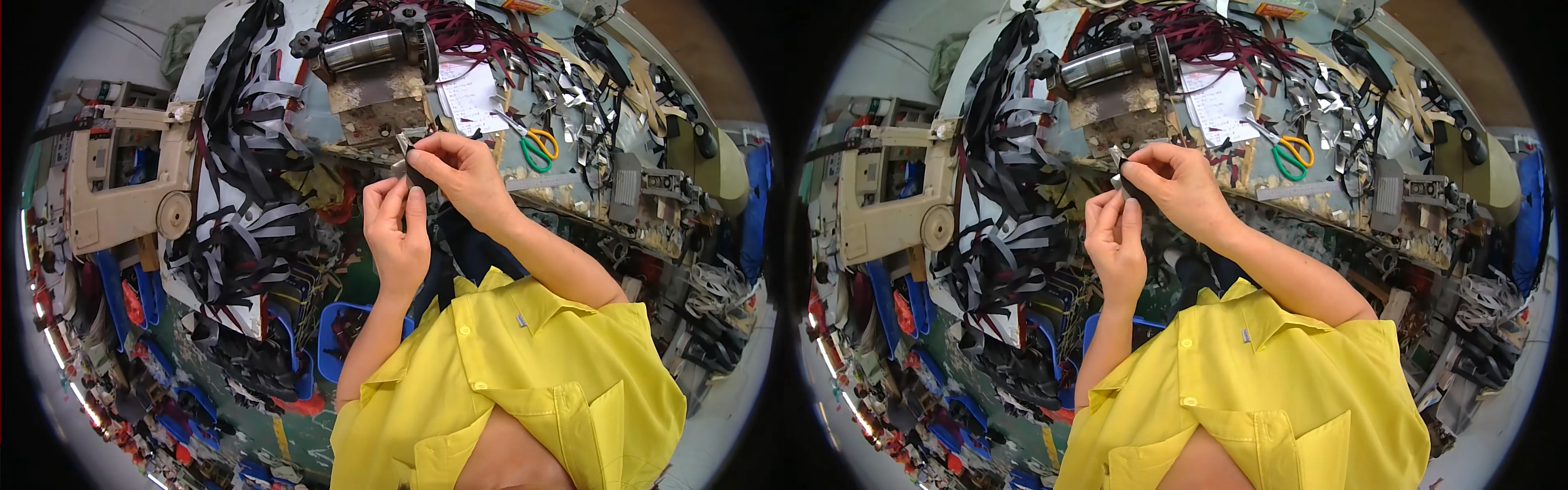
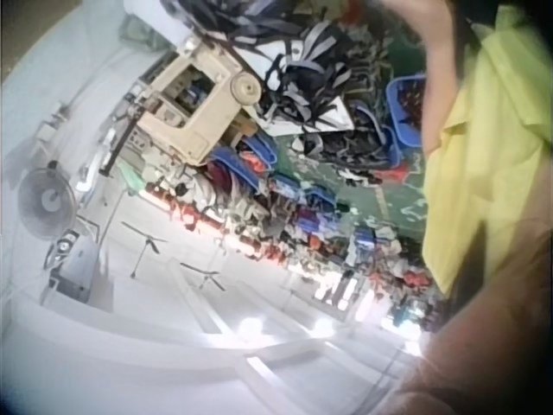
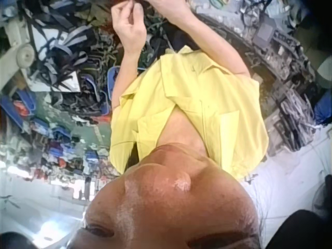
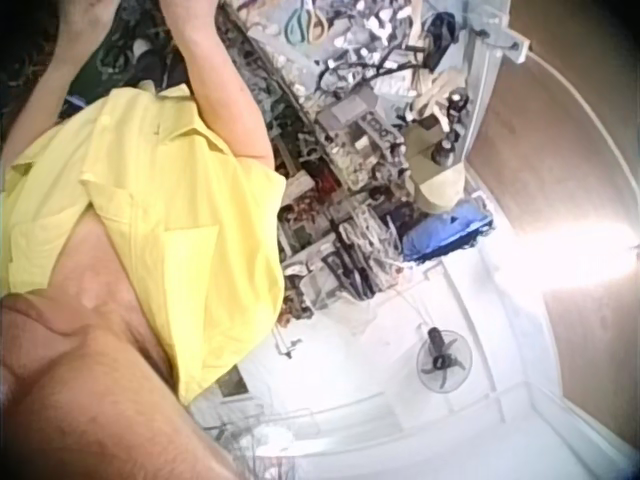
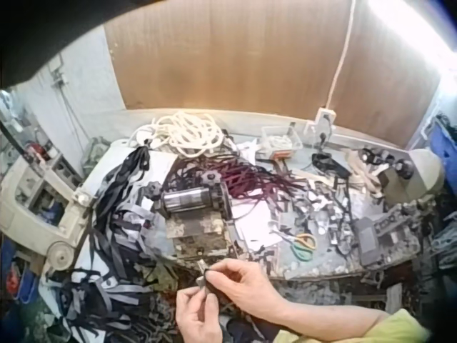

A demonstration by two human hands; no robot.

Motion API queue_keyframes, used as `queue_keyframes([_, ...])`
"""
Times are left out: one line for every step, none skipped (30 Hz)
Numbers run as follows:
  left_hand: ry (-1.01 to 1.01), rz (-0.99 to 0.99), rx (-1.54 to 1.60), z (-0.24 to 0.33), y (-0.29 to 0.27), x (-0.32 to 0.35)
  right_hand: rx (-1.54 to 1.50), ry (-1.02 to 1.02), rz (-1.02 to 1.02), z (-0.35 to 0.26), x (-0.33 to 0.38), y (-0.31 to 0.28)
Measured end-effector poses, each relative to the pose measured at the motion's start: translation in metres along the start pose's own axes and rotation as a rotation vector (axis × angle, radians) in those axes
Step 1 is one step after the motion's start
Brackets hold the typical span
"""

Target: The person repeatedly picks up long fabric straps from a pile on a workbench, folds them, and cuts them into shorter segments using green-handled scissors. The cut pieces are placed into a blue plastic bin on the floor. The person handles both dark and maroon-colored straps throughout the process.

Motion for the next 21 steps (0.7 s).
queue_keyframes([0.056, 0.006, -0.062, -0.003, 0.001, 0.001, 0.012, 0.0, -0.005, -0.001, 0.002, -0.001])
queue_keyframes([0.088, 0.0, 0.032, -0.003, 0.005, 0.002, 0.016, -0.011, 0.002, -0.001, 0.005, -0.002])
queue_keyframes([0.034, -0.018, 0.108, -0.003, 0.007, 0.003, 0.02, -0.022, 0.008, -0.001, 0.009, -0.002])
queue_keyframes([-0.021, -0.037, 0.18, -0.003, 0.009, 0.003, 0.021, -0.031, 0.016, 0.0, 0.011, -0.002])
queue_keyframes([-0.077, -0.055, 0.252, 0.0, 0.011, 0.003, 0.04, -0.076, 0.002, -0.002, 0.011, -0.004])
queue_keyframes([-0.193, -0.056, 0.39, 0.008, 0.013, 0.006, 0.06, -0.121, -0.012, -0.005, 0.008, -0.006])
queue_keyframes([-0.213, -0.095, 0.34, 0.01, 0.01, 0.007, 0.076, -0.164, -0.028, -0.006, 0.006, -0.008])
queue_keyframes([-0.233, -0.133, 0.291, 0.011, 0.005, 0.008, -0.021, -0.157, 0.003, -0.005, -0.001, -0.008])
queue_keyframes([-0.253, -0.17, 0.242, 0.011, 0.003, 0.008, 0.006, -0.007, -0.145, -0.013, -0.006, -0.017])
queue_keyframes([-0.255, -0.17, 0.253, 0.01, 0.002, 0.008, -0.028, 0.021, -0.188, -0.012, -0.01, -0.019])
queue_keyframes([-0.272, -0.159, 0.236, 0.009, 0.001, 0.007, -0.061, 0.049, -0.232, -0.011, -0.013, -0.02])
queue_keyframes([-0.288, -0.147, 0.22, 0.008, 0.001, 0.007, -0.116, 0.078, -0.192, -0.009, -0.014, -0.018])
queue_keyframes([-0.303, -0.133, 0.202, 0.008, -0.001, 0.006, -0.173, 0.106, -0.153, -0.007, -0.016, -0.015])
queue_keyframes([-0.293, -0.116, 0.167, 0.005, -0.001, 0.005, -0.229, 0.135, -0.114, -0.004, -0.018, -0.013])
queue_keyframes([-0.282, -0.099, 0.132, -0.001, -0.002, 0.005, -0.234, 0.136, -0.102, 0.0, -0.019, -0.011])
queue_keyframes([-0.269, -0.083, 0.102, -0.002, -0.001, 0.001, -0.235, 0.134, -0.09, 0.005, -0.021, -0.009])
queue_keyframes([-0.292, -0.037, 0.149, 0.001, 0.001, 0.0, -0.235, 0.132, -0.078, 0.01, -0.023, -0.007])
queue_keyframes([-0.314, 0.008, 0.196, 0.008, 0.005, -0.002, -0.185, 0.105, -0.071, 0.013, -0.026, -0.007])
queue_keyframes([-0.334, 0.056, 0.241, 0.013, 0.006, -0.004, -0.167, 0.102, -0.071, 0.016, -0.03, -0.007])
queue_keyframes([-0.458, -0.068, 0.273, 0.005, 0.0, -0.01, -0.149, 0.099, -0.07, 0.019, -0.035, -0.008])
queue_keyframes([-0.586, -0.237, 0.4, -0.005, -0.003, -0.019, -0.13, 0.096, -0.067, 0.022, -0.039, -0.009])
Point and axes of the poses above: each hand's wrist, its own x-axis away from the middle knuckle, its own y-axis out of the palm, z = x × y, the point moved 1 cm from there along -x, towards the middle knuckle, and after that the axes turned 13 degrees about -y, right-handed, at the moved point
